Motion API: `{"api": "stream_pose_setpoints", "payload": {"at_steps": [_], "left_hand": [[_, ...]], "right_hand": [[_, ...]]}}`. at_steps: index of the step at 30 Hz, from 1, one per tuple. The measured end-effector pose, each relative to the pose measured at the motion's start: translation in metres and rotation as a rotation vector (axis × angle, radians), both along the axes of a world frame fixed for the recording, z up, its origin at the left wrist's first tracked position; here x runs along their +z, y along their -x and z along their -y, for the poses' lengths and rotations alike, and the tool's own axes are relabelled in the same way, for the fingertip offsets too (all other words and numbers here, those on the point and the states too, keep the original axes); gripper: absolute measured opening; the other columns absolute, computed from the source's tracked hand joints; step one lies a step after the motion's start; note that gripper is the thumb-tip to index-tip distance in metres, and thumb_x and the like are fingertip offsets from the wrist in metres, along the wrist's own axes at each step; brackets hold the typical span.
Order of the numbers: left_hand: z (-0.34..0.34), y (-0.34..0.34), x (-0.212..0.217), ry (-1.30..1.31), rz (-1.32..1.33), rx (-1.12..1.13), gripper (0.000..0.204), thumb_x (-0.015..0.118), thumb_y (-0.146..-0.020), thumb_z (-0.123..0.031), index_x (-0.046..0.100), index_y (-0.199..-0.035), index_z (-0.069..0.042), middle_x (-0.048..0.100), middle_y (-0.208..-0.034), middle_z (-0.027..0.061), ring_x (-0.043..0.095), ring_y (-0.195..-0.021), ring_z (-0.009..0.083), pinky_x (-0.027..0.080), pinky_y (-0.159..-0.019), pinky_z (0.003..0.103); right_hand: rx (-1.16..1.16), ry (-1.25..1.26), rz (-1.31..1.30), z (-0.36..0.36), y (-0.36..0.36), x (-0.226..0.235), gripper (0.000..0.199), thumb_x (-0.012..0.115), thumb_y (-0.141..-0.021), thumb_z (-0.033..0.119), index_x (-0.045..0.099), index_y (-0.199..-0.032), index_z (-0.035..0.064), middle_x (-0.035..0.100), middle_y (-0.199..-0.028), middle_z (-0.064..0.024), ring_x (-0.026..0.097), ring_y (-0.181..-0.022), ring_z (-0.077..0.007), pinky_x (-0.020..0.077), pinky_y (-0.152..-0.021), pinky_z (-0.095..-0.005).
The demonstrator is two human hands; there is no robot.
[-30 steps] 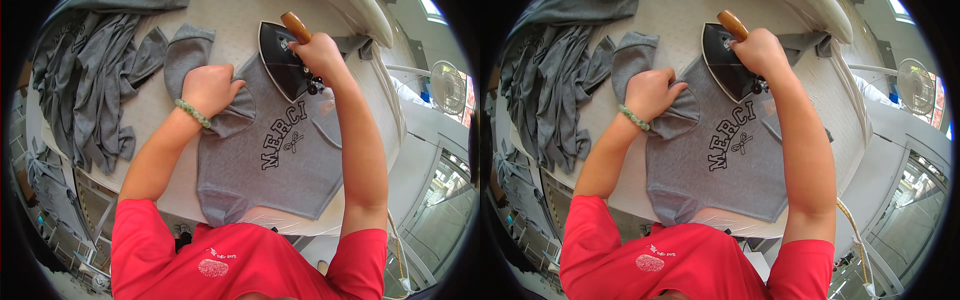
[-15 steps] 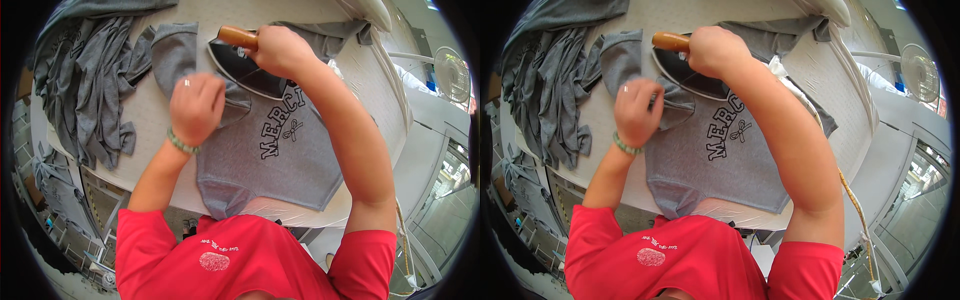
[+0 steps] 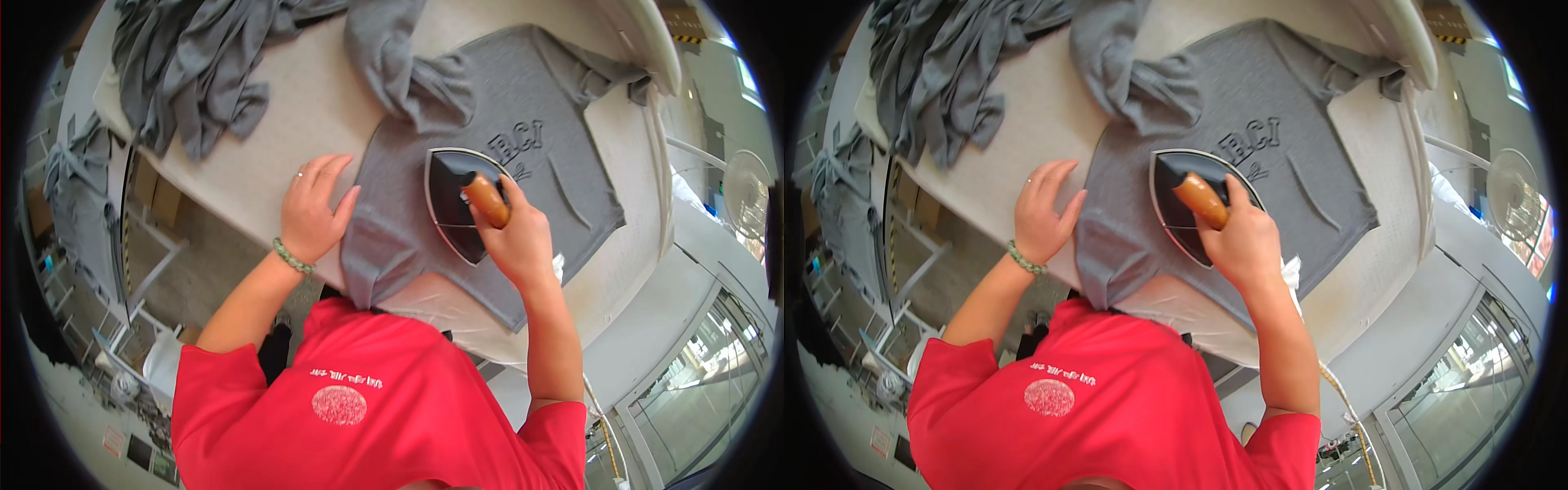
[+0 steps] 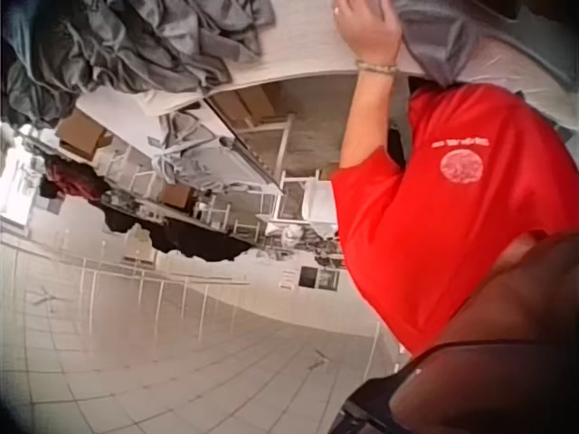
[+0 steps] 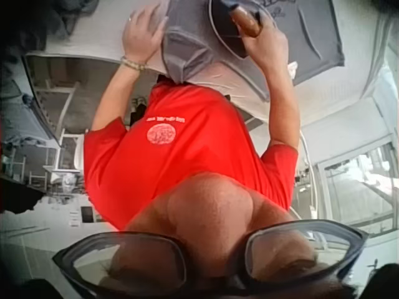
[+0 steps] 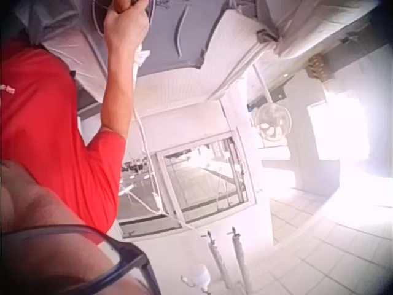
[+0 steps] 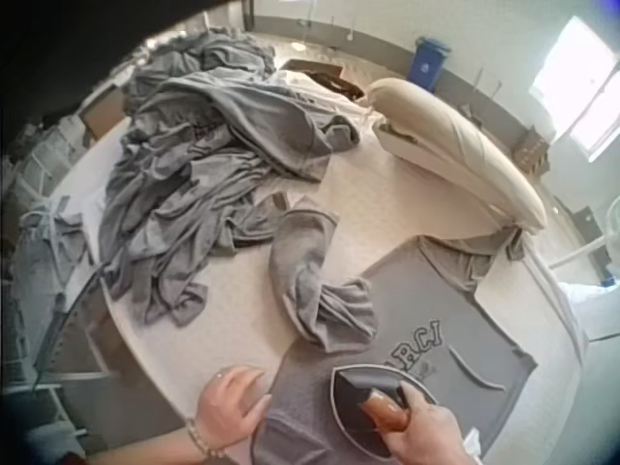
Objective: Ironing and folding a grey hoodie on a pressing table.
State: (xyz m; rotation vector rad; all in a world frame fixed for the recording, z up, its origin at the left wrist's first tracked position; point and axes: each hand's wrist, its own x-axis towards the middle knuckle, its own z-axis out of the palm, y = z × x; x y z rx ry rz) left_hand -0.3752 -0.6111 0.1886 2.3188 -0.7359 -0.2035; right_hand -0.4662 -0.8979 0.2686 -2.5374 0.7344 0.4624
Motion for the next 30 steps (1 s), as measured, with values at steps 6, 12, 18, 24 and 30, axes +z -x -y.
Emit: {"api": "stream_pose_setpoints", "payload": {"at_steps": [6, 12, 18, 24, 30], "left_hand": [[-0.033, 0.122, 0.010, -0.013, -0.608, 0.392, 0.036, 0.078, -0.095, -0.026, 0.064, -0.117, -0.001, 0.074, -0.085, 0.0108, 0.071, -0.073, 0.0256, 0.056, -0.067, 0.037], [-0.052, 0.173, 0.002, 0.088, -0.881, 0.470, 0.023, 0.073, -0.101, -0.019, 0.064, -0.105, 0.001, 0.070, -0.077, 0.0037, 0.057, -0.067, 0.0066, 0.048, -0.062, 0.027], [-0.061, 0.191, -0.011, 0.294, -0.883, 0.609, 0.018, 0.065, -0.107, -0.018, 0.062, -0.107, 0.000, 0.065, -0.082, -0.0002, 0.054, -0.076, 0.0047, 0.046, -0.068, 0.024], [-0.056, 0.204, -0.030, 0.383, -0.699, 0.731, 0.022, 0.066, -0.106, -0.021, 0.063, -0.105, 0.001, 0.068, -0.084, 0.0087, 0.062, -0.076, 0.0141, 0.050, -0.069, 0.031], [-0.060, 0.198, -0.036, 0.367, -0.588, 0.719, 0.023, 0.064, -0.107, -0.022, 0.063, -0.105, 0.000, 0.068, -0.086, 0.0087, 0.061, -0.077, 0.0158, 0.051, -0.073, 0.032]], "right_hand": [[0.290, -0.042, -0.123, -0.067, -0.039, 0.002, 0.054, 0.075, -0.092, 0.033, 0.063, -0.131, -0.0006, 0.075, -0.097, -0.0255, 0.072, -0.092, -0.0471, 0.0564, -0.081, -0.0532], [0.196, -0.004, -0.016, -0.087, -0.091, -0.015, 0.041, 0.074, -0.094, 0.032, 0.066, -0.116, -0.0020, 0.075, -0.097, -0.0266, 0.072, -0.093, -0.0449, 0.0563, -0.082, -0.0512], [0.401, -0.054, -0.010, -0.093, -0.095, -0.008, 0.039, 0.074, -0.095, 0.033, 0.068, -0.110, -0.0027, 0.074, -0.097, -0.0260, 0.072, -0.094, -0.0439, 0.0560, -0.082, -0.0495], [0.772, -0.153, -0.154, -0.115, -0.071, -0.010, 0.039, 0.073, -0.095, 0.033, 0.065, -0.115, -0.0002, 0.074, -0.096, -0.0246, 0.071, -0.096, -0.0445, 0.0550, -0.085, -0.0508], [0.483, -0.089, -0.174, -0.089, -0.027, -0.009, 0.039, 0.072, -0.096, 0.033, 0.062, -0.118, 0.0020, 0.074, -0.098, -0.0243, 0.070, -0.099, -0.0451, 0.0544, -0.086, -0.0520]]}}
